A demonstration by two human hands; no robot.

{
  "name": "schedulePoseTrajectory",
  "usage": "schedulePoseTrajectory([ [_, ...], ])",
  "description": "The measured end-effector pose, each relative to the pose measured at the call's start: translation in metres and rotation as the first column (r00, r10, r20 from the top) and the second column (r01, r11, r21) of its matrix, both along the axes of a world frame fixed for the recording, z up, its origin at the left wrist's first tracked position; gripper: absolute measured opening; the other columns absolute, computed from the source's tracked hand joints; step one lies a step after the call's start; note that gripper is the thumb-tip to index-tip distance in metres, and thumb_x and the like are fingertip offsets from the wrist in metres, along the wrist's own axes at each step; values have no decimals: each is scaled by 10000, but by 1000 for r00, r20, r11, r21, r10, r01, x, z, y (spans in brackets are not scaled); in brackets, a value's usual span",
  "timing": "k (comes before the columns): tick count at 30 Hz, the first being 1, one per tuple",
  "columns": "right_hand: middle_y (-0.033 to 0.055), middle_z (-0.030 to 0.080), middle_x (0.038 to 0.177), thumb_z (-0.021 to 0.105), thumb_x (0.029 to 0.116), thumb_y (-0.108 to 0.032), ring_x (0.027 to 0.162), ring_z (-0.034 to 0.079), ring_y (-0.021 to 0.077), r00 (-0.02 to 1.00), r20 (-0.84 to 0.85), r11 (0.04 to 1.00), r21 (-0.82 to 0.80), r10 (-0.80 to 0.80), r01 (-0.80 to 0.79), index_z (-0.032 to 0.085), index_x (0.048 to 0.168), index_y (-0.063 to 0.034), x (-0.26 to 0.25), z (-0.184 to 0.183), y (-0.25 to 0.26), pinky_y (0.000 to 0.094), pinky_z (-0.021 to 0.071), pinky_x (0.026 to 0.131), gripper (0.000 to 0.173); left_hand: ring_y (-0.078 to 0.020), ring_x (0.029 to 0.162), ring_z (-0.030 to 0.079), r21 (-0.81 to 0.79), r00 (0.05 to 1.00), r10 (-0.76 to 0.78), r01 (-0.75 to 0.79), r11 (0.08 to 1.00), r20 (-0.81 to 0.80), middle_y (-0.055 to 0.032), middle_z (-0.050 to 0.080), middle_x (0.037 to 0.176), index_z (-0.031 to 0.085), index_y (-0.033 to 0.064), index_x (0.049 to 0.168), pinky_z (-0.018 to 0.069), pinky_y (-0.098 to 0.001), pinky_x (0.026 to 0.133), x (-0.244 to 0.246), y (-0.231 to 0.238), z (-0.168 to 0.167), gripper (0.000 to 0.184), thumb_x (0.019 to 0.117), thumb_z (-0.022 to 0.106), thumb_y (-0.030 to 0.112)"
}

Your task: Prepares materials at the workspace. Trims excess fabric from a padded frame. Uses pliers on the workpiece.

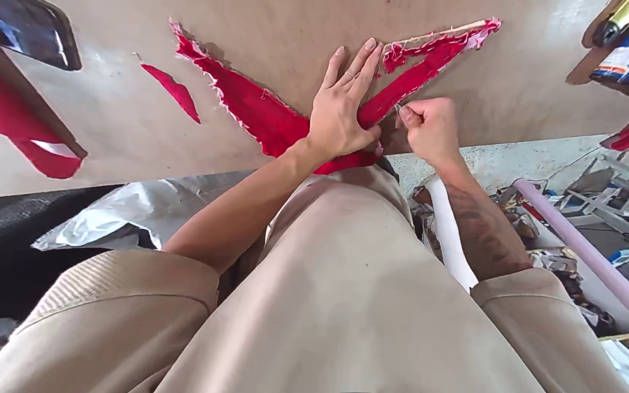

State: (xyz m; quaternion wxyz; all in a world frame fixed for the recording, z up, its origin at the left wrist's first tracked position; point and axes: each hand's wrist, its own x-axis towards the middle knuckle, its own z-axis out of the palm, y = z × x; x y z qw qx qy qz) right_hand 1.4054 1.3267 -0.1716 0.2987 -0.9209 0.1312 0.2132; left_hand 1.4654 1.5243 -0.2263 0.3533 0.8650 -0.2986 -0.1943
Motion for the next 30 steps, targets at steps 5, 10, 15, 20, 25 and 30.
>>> schedulePoseTrajectory([
  [5,68,610,624,574,1006,-202,548,601,223,987,146,998,-14,62,-60,654,763,-95,-12,-6,2,418,445,488,277,-224,1547,296,5,1000,-1,1,1000,0,-94,364,1650,314,9,1599,60,-464,1302,-1,1,1,1120,726,779,535],
  [10,37,562,591,556,1035,-228,480,526,158,989,145,990,141,-25,4,614,715,-89,-13,-12,0,356,420,447,354,-213,1553,280,10,1000,-7,7,1000,1,-84,355,1655,309,21,1603,47,-464,1303,0,1,0,1120,731,770,551],
  [15,-46,436,471,363,1093,-214,342,374,34,829,-497,416,718,-256,559,583,765,-104,-5,-12,-5,203,332,334,410,-208,1553,280,7,1000,-3,3,1000,-1,-70,369,1650,312,39,1607,21,-486,1298,-2,0,1,1116,726,754,563],
  [20,12,600,638,531,1076,-219,437,478,77,961,-109,832,482,-254,274,741,989,-71,-26,12,-5,242,423,405,271,-168,1568,230,-3,999,-15,15,1000,-36,-34,343,1666,278,70,1626,-44,-525,1291,2,-2,6,1113,736,773,519],
  [25,57,704,746,570,1052,-320,631,664,207,993,105,998,-17,-58,60,774,1041,-159,-33,14,19,458,508,541,259,-167,1593,111,41,992,-99,102,994,-81,-26,221,1713,150,65,1650,-63,-532,1291,0,5,13,1157,788,743,560],
  [30,58,666,701,582,1053,-277,525,598,168,989,132,997,38,-73,69,761,1052,-135,-53,11,19,392,472,449,229,-169,1591,133,21,995,-68,70,997,-67,-29,250,1704,196,64,1644,-65,-539,1289,-8,12,9,1084,800,743,469],
])
